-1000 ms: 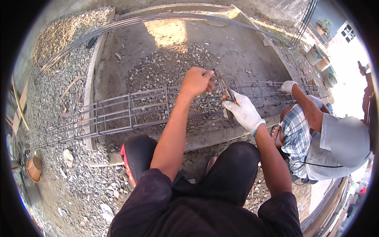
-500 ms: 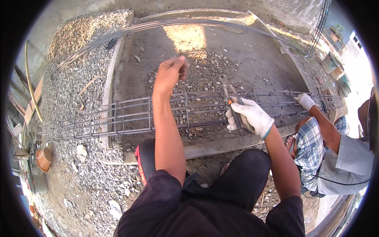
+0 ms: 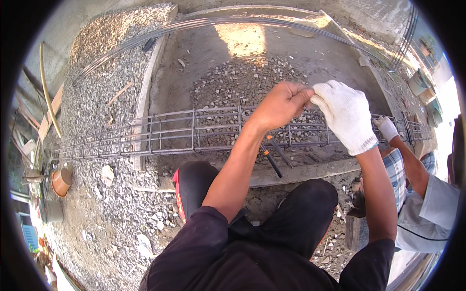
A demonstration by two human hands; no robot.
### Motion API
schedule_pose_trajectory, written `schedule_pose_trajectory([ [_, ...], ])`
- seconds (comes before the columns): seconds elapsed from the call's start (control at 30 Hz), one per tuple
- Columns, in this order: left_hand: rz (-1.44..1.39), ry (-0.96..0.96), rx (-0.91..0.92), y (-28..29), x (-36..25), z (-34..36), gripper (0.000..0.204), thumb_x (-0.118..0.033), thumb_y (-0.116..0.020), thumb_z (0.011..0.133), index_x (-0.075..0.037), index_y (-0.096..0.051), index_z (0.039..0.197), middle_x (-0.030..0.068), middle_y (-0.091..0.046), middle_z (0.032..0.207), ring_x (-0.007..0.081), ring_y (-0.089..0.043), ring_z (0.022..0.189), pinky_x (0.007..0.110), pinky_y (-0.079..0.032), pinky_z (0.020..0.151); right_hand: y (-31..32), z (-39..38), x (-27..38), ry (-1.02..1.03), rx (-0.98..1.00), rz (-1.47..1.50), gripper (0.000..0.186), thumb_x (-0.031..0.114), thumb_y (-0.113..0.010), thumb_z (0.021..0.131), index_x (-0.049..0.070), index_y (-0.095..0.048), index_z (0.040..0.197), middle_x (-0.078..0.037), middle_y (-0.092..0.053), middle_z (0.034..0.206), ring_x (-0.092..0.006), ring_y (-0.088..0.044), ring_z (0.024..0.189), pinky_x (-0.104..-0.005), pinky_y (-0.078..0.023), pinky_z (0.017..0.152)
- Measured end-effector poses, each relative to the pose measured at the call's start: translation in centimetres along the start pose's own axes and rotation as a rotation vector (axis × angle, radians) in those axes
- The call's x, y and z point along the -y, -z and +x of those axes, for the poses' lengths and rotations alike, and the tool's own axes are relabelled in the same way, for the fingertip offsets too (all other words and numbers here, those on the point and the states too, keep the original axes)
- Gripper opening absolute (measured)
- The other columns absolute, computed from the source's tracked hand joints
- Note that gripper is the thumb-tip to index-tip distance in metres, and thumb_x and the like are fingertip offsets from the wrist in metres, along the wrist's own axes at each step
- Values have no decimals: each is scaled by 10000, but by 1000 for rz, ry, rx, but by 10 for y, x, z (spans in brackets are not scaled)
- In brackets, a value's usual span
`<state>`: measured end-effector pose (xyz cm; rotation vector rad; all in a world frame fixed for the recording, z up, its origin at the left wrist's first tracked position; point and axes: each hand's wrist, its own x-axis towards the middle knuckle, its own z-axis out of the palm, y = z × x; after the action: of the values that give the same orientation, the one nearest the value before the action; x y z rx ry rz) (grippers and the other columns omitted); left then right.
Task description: The person puts on a white glove and uses pliers to tie wire around a rebar grid at a construction site. They repeatedly bend and twist wire segments to secure the rebar intersections while kneeling on the ground.
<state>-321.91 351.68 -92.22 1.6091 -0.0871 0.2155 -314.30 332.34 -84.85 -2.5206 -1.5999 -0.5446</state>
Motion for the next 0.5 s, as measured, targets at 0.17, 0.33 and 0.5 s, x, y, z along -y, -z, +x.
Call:
schedule_pose_trajectory([
  [0.17,27,-107,363,-5,-11,-1,424,-356,-615,1173,-22,-777,969,-47,-446,599,54,-372,543,293,-293,507,7,-38,-31,-370,266,1139,239,258,-661,1129,44,-737,1055,-43,-722,898,-139,-692,761,-304,-587,644],
  [0.33,205,-84,385,-17,-51,-8,444,-343,-604,1177,-7,-749,927,-37,-441,613,67,-391,573,296,-327,552,20,-65,-39,-410,94,1282,314,278,-639,1148,-11,-755,1101,-37,-731,894,-82,-669,745,-258,-586,621],
  [0.5,-1,-290,438,-35,-43,35,474,-332,-621,1174,-4,-660,834,-17,-468,641,89,-389,589,302,-342,575,61,-81,-65,-307,-54,1130,324,281,-640,1145,-5,-776,1077,-26,-748,888,-78,-683,738,-243,-586,636],
])
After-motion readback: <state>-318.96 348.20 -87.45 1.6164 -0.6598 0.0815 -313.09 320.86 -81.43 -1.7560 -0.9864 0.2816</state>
